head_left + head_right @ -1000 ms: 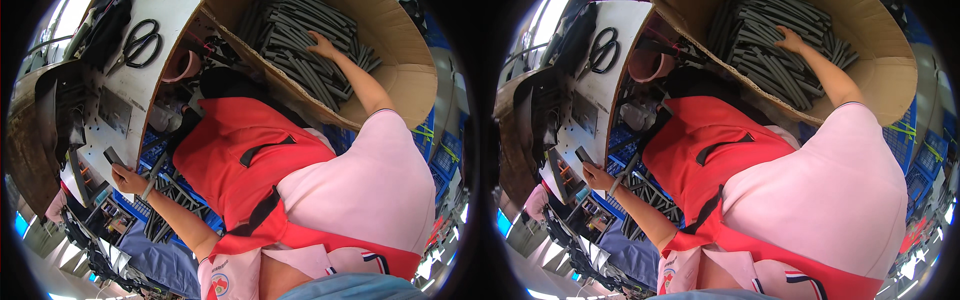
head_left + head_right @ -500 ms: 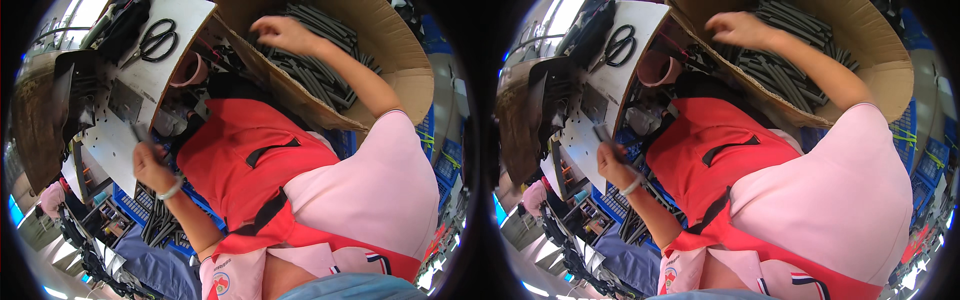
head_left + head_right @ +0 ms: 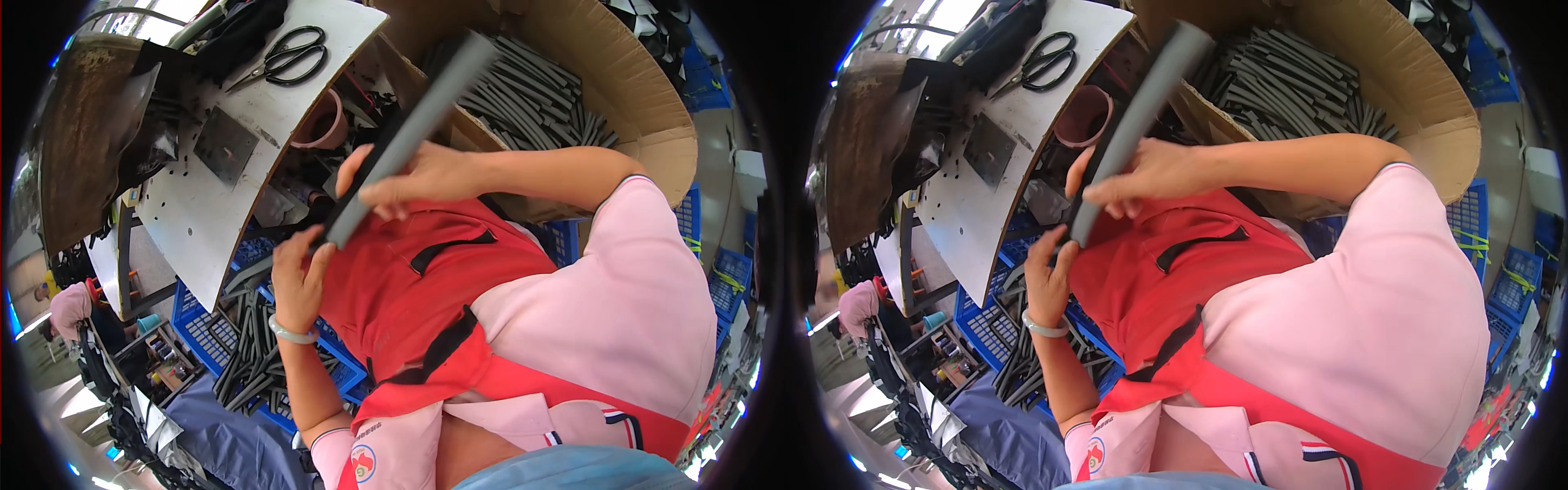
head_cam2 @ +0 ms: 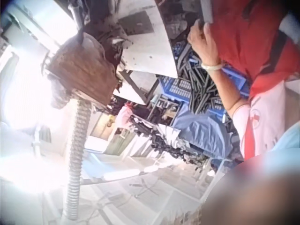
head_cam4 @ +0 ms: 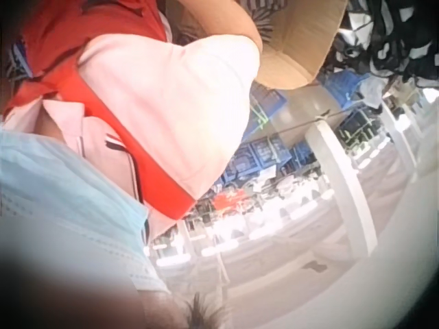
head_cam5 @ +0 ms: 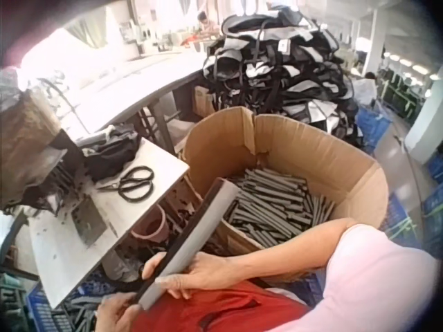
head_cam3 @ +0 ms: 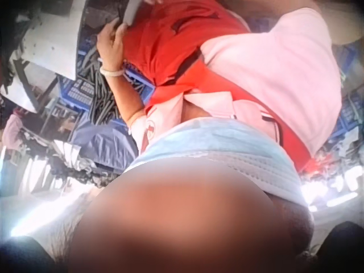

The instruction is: Insert grey straps into a heat-press machine to join or finish them.

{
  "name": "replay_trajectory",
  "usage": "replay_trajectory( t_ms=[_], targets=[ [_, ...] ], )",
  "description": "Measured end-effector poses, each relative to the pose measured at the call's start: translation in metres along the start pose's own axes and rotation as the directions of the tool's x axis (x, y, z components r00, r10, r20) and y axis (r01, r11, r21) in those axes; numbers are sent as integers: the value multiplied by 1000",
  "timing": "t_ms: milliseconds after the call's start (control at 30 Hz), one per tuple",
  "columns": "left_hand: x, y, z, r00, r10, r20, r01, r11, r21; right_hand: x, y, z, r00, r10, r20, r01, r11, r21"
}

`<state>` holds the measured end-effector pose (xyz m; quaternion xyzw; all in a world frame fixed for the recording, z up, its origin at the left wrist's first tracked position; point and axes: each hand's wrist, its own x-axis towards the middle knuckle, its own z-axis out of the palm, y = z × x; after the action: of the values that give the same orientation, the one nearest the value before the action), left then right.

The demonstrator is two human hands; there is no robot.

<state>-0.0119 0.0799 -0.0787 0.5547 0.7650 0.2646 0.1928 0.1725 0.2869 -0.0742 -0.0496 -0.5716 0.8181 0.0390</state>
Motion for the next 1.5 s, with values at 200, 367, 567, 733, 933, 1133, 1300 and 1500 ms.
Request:
replay_trajectory(
  t_ms=[200, 367, 567, 733, 933, 1133, 1300, 1500],
  targets=[
    [-20, 18, -21, 945, -134, 299, 277, 814, -511, -13, 40, -12, 854, 520, 30, -519, 845, 133],
    [-24, 20, -41, 907, -154, 393, 374, 723, -580, -12, 30, -9, 729, 626, 275, -619, 775, -125],
    [-49, 16, 1, 837, -185, 515, 479, 703, -526, -16, 25, 18, 905, 274, 326, 39, 710, -703],
    [-44, 17, -2, 945, -264, 192, 322, 654, -684, 12, 28, 45, 824, -371, 428, 559, 415, -718],
    [-33, 20, -21, 950, -287, 125, 292, 666, -686, 30, 32, 49, 979, -56, 196, 148, 856, -496],
    [-47, 15, -42, 878, -234, 418, 472, 573, -670, 41, 7, 47, 869, 327, 371, 184, 482, -856],
    [-28, 16, -76, 926, -164, 341, 341, 753, -563, 64, -29, 41, 875, -150, 460, 483, 324, -814],
    [18, 23, -107, 945, 133, -298, -67, 973, 221, 103, -70, 44, 970, -105, 218, 230, 124, -965]
  ],
)
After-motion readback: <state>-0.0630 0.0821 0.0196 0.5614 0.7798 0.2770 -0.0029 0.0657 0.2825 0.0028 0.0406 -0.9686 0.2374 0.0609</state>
